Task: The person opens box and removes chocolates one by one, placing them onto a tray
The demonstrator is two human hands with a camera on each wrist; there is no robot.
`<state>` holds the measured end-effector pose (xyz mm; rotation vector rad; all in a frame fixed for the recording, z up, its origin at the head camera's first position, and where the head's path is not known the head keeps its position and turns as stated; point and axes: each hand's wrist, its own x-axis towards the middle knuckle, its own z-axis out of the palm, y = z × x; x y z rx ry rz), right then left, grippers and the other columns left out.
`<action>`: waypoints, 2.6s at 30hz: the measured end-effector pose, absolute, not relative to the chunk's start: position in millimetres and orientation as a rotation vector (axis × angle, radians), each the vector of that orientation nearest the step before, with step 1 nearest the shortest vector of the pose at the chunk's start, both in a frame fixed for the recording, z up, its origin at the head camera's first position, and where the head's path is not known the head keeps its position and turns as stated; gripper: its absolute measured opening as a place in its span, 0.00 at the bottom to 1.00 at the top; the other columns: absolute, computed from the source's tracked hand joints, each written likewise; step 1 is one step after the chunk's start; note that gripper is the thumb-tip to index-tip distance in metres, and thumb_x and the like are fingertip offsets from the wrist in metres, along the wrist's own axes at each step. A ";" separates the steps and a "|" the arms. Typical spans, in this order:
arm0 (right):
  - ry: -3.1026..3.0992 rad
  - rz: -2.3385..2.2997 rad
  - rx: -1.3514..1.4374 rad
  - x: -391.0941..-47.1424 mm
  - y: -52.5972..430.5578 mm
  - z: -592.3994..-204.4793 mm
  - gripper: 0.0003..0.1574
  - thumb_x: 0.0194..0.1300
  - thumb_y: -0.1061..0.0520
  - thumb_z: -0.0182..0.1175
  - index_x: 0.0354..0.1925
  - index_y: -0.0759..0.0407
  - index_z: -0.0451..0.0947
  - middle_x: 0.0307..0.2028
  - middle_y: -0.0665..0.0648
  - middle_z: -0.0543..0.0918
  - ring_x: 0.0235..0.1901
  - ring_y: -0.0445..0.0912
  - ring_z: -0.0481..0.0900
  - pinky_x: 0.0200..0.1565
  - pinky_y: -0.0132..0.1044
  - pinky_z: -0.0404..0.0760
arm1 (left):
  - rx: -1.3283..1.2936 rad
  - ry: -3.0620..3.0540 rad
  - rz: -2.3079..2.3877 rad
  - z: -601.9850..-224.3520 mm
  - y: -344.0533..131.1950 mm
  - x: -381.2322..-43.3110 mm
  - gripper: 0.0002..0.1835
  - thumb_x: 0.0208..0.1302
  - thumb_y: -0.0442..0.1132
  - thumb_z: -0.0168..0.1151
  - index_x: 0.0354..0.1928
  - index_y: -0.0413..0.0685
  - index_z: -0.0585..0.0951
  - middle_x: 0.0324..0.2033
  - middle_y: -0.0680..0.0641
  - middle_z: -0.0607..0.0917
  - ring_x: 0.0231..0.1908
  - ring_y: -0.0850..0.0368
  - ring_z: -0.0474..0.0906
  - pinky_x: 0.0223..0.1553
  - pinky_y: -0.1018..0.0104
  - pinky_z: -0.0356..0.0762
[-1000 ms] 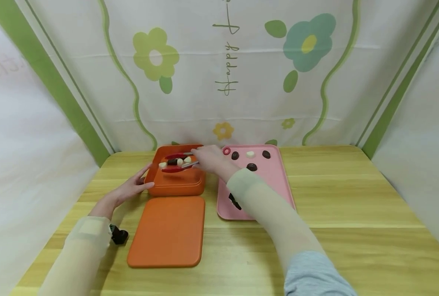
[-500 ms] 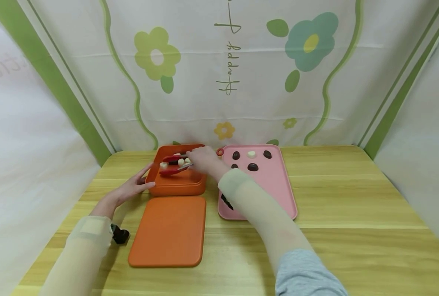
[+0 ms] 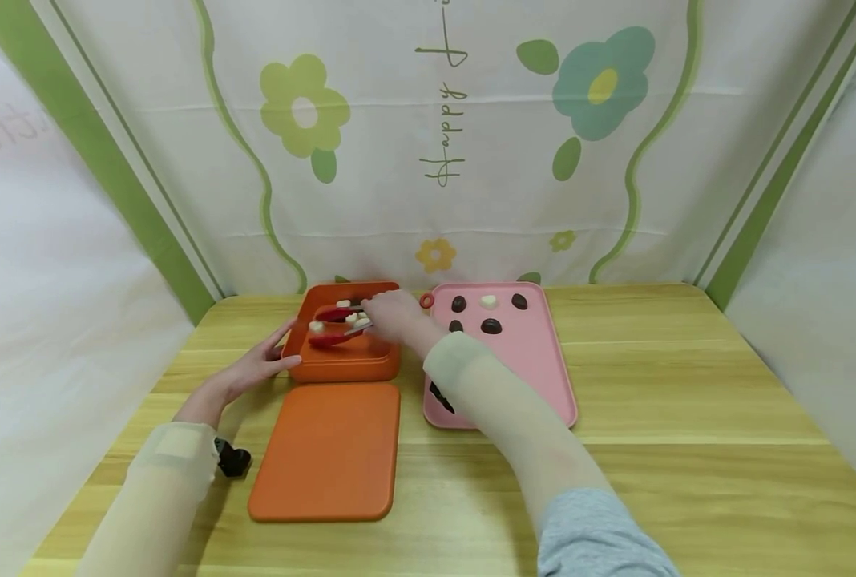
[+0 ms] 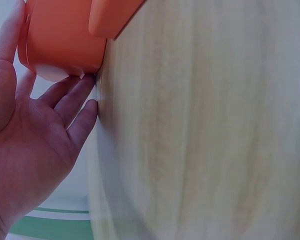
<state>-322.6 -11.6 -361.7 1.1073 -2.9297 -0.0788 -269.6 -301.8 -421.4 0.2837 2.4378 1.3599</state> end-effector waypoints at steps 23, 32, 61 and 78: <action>-2.868 -0.053 1.120 -321.6 -10.8 -368.5 0.21 0.67 0.43 0.61 0.53 0.52 0.80 0.37 0.51 0.84 0.34 0.45 0.77 0.38 0.36 0.77 | 0.279 2.433 1.361 -419.9 -300.1 -271.1 0.44 0.71 0.48 0.57 0.78 0.66 0.40 0.72 0.32 0.53 0.70 0.34 0.51 0.66 0.36 0.48; -2.843 0.003 1.096 -318.2 7.1 -358.4 0.27 0.68 0.42 0.60 0.60 0.53 0.78 0.44 0.53 0.85 0.41 0.48 0.81 0.41 0.41 0.80 | 0.290 2.438 1.371 -420.5 -300.7 -268.7 0.44 0.72 0.45 0.57 0.78 0.64 0.40 0.72 0.30 0.53 0.70 0.33 0.49 0.66 0.35 0.46; -2.511 0.207 1.051 -271.4 133.2 -321.3 0.29 0.62 0.44 0.67 0.58 0.53 0.79 0.43 0.55 0.86 0.25 0.48 0.80 0.22 0.39 0.73 | 0.300 2.422 1.376 -418.6 -300.9 -263.8 0.45 0.72 0.47 0.57 0.78 0.64 0.38 0.72 0.30 0.51 0.71 0.34 0.45 0.66 0.35 0.43; -2.474 0.190 0.950 -238.6 202.3 -333.2 0.33 0.55 0.48 0.73 0.58 0.52 0.79 0.47 0.58 0.85 0.24 0.49 0.80 0.17 0.36 0.66 | 0.323 2.423 1.387 -418.7 -300.5 -263.2 0.43 0.73 0.45 0.55 0.78 0.64 0.39 0.73 0.32 0.49 0.71 0.33 0.45 0.66 0.35 0.43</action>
